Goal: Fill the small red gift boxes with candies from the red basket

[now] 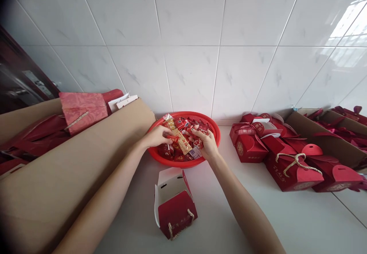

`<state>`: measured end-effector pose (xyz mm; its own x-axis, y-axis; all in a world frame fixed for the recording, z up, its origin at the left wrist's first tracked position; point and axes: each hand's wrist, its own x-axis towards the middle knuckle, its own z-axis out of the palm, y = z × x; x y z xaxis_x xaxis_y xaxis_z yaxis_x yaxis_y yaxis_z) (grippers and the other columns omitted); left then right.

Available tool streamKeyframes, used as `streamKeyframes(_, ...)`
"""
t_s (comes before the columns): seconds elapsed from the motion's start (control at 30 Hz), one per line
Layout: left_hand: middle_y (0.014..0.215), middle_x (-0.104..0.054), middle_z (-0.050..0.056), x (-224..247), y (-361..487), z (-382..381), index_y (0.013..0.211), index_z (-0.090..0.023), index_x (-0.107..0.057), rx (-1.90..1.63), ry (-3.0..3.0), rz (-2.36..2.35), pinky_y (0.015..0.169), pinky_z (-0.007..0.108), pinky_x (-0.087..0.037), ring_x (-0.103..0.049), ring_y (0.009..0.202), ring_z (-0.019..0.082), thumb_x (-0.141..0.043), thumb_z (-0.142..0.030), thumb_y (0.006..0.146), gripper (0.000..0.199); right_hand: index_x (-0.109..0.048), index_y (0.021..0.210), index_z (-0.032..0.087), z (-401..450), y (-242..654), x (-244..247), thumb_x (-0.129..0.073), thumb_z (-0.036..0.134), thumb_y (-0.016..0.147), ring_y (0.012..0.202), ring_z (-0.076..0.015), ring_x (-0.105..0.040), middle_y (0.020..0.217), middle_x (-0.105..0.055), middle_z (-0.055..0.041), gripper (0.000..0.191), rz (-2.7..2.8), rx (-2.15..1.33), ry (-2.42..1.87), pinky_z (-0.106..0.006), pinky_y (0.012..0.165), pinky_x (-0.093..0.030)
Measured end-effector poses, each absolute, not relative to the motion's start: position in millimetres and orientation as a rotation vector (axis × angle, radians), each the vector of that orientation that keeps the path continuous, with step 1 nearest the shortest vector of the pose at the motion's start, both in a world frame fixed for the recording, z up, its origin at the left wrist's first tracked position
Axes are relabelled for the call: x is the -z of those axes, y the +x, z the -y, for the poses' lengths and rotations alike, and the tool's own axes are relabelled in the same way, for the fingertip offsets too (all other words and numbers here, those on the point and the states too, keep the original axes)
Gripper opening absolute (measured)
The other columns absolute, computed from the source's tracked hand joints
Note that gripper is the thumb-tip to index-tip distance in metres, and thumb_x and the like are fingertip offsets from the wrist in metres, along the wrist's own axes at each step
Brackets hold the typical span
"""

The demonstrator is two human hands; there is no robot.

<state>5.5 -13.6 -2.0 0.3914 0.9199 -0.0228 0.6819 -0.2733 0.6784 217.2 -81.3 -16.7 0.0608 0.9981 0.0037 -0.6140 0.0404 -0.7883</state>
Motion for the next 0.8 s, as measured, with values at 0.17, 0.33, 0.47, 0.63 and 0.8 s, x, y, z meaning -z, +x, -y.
streamKeyframes(0.17,0.097,-0.078,0.008,-0.3,-0.9,0.7,0.100,-0.016,-0.078,-0.842,1.936,-1.217,0.086,0.035,-0.055,-0.071,0.093,0.026,-0.083,-0.033,0.065,0.040,-0.068,0.078,0.021,80.3,218.0,18.2,-0.091,0.025,0.054,0.086,-0.0232,-0.076,0.081,-0.075,-0.0011,0.033,0.693,-1.412,-0.713,-0.026,0.067,-0.058)
streamKeyframes(0.33,0.102,-0.077,0.010,17.7,3.1,-11.5,0.111,-0.015,-0.073,-0.991,1.899,-1.360,0.092,0.037,-0.055,-0.072,0.097,0.024,-0.076,-0.028,0.077,0.036,-0.069,0.078,0.021,80.8,218.4,17.3,-0.092,0.026,0.053,0.084,-0.0240,-0.075,0.080,-0.075,-0.0011,0.034,0.689,-1.400,-0.744,-0.028,0.067,-0.059)
streamKeyframes(0.47,0.102,-0.076,0.010,22.7,2.9,-7.4,0.117,-0.015,-0.070,-0.895,1.834,-1.400,0.087,0.035,-0.059,-0.073,0.094,0.023,-0.069,-0.019,0.081,0.036,-0.069,0.078,0.021,81.1,218.0,18.0,-0.092,0.027,0.052,0.083,-0.0240,-0.075,0.078,-0.074,0.0001,0.035,0.685,-1.394,-0.736,-0.029,0.068,-0.059)
streamKeyframes(0.63,0.109,-0.076,0.009,6.4,4.4,9.0,0.103,-0.015,-0.075,-0.871,2.003,-1.380,0.092,0.034,-0.056,-0.072,0.097,0.023,-0.064,-0.014,0.079,0.026,-0.070,0.081,0.021,81.4,216.5,17.0,-0.092,0.026,0.053,0.088,-0.0246,-0.075,0.083,-0.076,-0.0020,0.036,0.691,-1.389,-0.720,-0.029,0.072,-0.060)
streamKeyframes(0.8,0.095,-0.079,0.005,-5.6,23.0,27.3,0.090,-0.019,-0.079,-0.298,2.181,-1.174,0.088,0.032,-0.055,-0.073,0.094,0.025,-0.068,-0.025,0.077,0.018,-0.071,0.080,0.021,79.6,217.1,18.0,-0.091,0.024,0.053,0.093,-0.0267,-0.074,0.083,-0.077,-0.0020,0.034,0.640,-1.358,-0.706,-0.031,0.078,-0.060)
